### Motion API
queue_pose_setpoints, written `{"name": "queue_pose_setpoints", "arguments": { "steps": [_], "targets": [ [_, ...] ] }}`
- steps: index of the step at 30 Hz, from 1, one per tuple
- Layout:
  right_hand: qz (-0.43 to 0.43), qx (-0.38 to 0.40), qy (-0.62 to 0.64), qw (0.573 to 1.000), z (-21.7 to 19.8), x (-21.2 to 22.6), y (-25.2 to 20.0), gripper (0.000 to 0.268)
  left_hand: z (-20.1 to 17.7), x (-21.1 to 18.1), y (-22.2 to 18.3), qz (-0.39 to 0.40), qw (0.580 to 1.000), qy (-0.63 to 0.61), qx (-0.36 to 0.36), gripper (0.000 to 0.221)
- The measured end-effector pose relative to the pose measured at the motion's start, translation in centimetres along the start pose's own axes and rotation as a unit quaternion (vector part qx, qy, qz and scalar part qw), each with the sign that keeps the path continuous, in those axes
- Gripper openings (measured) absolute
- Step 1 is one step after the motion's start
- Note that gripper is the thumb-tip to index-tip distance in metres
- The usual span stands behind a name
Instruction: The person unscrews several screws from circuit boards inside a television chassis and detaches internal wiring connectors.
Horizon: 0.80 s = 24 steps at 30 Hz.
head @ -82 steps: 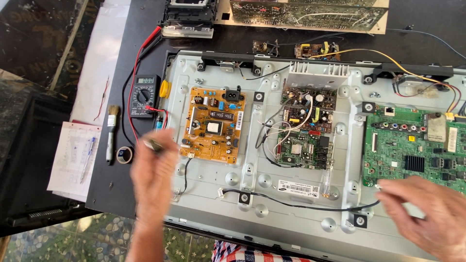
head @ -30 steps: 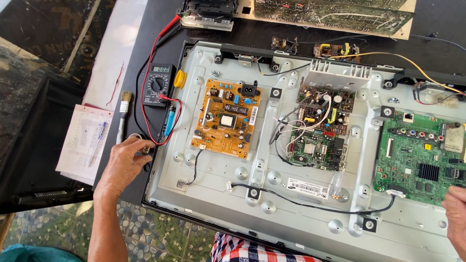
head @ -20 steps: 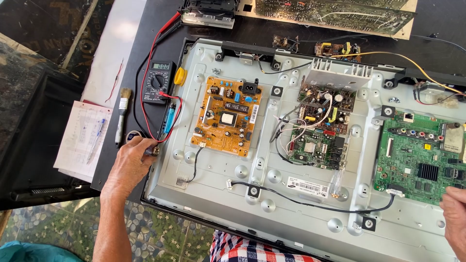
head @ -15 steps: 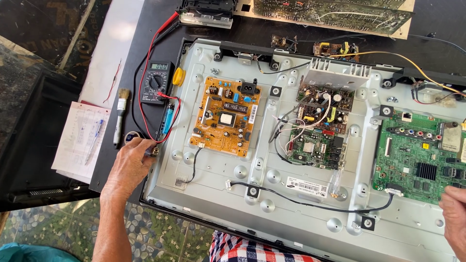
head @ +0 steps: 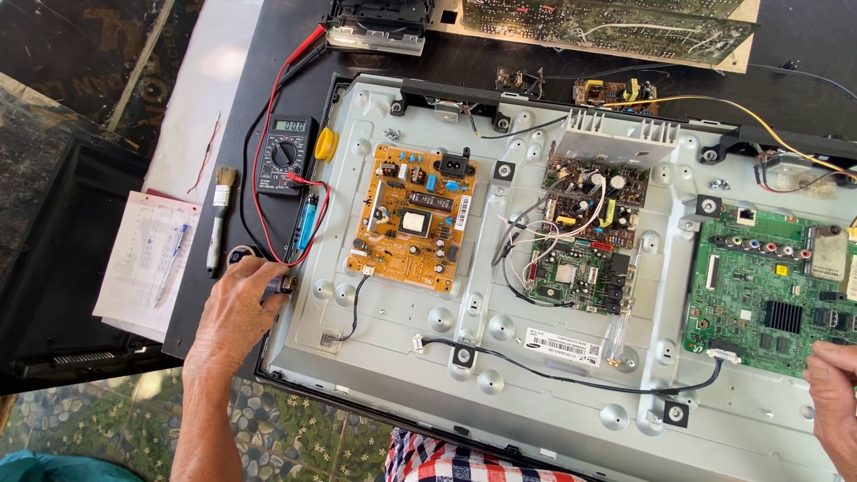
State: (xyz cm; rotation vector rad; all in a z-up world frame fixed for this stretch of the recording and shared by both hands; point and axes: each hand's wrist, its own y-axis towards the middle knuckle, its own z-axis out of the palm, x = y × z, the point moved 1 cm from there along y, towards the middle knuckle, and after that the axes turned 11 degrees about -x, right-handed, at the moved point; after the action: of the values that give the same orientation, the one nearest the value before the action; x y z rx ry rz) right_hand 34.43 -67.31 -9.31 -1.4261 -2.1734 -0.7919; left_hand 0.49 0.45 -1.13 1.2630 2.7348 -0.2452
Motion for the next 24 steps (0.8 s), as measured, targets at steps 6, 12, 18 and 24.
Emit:
{"name": "queue_pose_setpoints", "arguments": {
  "steps": [6, 12, 18, 24],
  "targets": [
    [0.021, 0.011, -0.010, 1.000, -0.1, 0.1, 0.1, 0.040, 0.2, 0.0, -0.1, -0.015, 1.000, 0.016, 0.003, 0.046],
    [0.052, 0.018, -0.002, 0.998, -0.4, 3.0, 0.5, 0.039, 1.1, 0.9, 0.0, 0.009, 0.999, 0.030, -0.012, 0.047],
    [0.018, 0.022, -0.031, 0.999, -0.3, 1.8, 0.7, 0.041, 1.5, 1.5, -0.2, 0.039, 0.998, 0.016, -0.037, 0.043],
    [-0.060, -0.024, -0.054, 0.996, -1.0, 8.3, 2.0, 0.027, 0.7, 1.1, -0.4, 0.056, 0.996, -0.013, -0.071, 0.041]
  ]
}}
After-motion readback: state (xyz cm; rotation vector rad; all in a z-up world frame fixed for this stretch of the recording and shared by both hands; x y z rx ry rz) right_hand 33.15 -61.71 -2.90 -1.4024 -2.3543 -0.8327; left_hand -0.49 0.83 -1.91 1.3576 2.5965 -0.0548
